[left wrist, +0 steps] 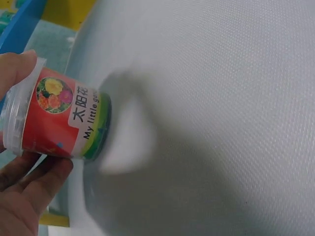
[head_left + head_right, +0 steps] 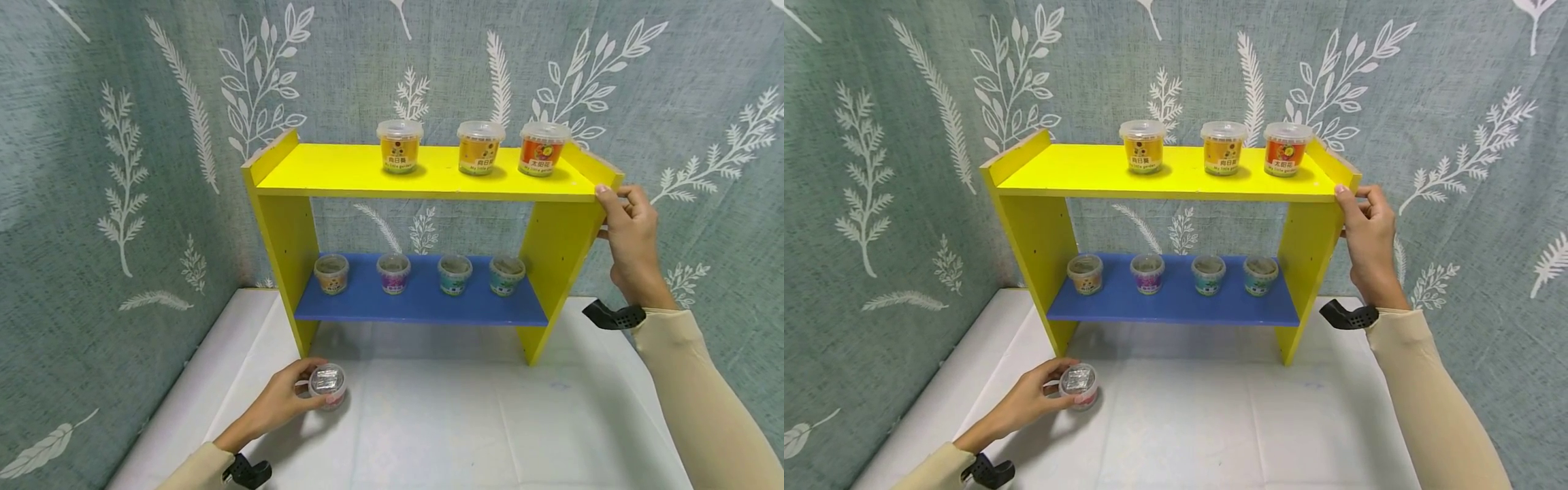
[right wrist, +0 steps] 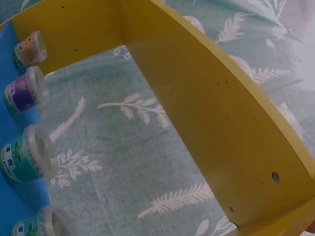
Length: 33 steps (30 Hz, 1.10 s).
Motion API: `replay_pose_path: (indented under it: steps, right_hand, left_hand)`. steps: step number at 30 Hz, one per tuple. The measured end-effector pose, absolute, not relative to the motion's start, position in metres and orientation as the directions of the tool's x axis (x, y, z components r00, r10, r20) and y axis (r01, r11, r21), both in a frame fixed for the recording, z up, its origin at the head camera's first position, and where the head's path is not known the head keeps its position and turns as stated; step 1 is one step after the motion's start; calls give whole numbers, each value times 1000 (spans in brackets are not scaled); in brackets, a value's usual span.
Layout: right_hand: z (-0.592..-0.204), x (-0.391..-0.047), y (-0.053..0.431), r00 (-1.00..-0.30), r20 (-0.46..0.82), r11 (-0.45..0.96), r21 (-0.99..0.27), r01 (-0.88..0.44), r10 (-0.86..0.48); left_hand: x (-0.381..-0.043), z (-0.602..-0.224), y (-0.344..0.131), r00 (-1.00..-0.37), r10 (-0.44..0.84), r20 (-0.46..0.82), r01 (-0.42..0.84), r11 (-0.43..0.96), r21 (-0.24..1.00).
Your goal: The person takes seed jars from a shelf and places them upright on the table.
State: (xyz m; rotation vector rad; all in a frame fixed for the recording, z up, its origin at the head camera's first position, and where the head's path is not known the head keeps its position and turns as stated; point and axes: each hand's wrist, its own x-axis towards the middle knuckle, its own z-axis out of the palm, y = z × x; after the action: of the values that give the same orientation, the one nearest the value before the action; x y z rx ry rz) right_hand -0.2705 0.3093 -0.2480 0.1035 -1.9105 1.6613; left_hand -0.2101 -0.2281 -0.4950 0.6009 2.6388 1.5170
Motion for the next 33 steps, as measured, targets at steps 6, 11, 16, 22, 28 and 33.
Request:
replay_pose_path:
  steps: [6, 11, 16, 22, 28, 33]
  right_hand:
    - [-248, -270, 308, -814, 481, 208, -876, -435, 324]
    - [-247, -270, 309, -812, 478, 218, -878, -427, 334]
    - [-247, -270, 308, -819, 470, 200, -882, -426, 329]
    - [-247, -269, 308, -821, 468, 204, -883, -422, 327]
    - [-246, -270, 308, -826, 475, 243, -877, -415, 303]
    - [-245, -270, 310, -819, 486, 207, -874, -441, 307]
  left_hand:
    - [-211, -495, -230, -926, 353, 136, 298, 460, 837]
    - [-214, -490, -232, -925, 348, 153, 316, 483, 817]
    - [-219, -476, -234, -919, 335, 207, 358, 489, 796]
    - [-228, -453, -236, -913, 311, 264, 395, 507, 766]
    - [-237, -426, -235, -909, 292, 297, 412, 523, 746]
    - [-245, -401, -227, -889, 310, 337, 454, 504, 735]
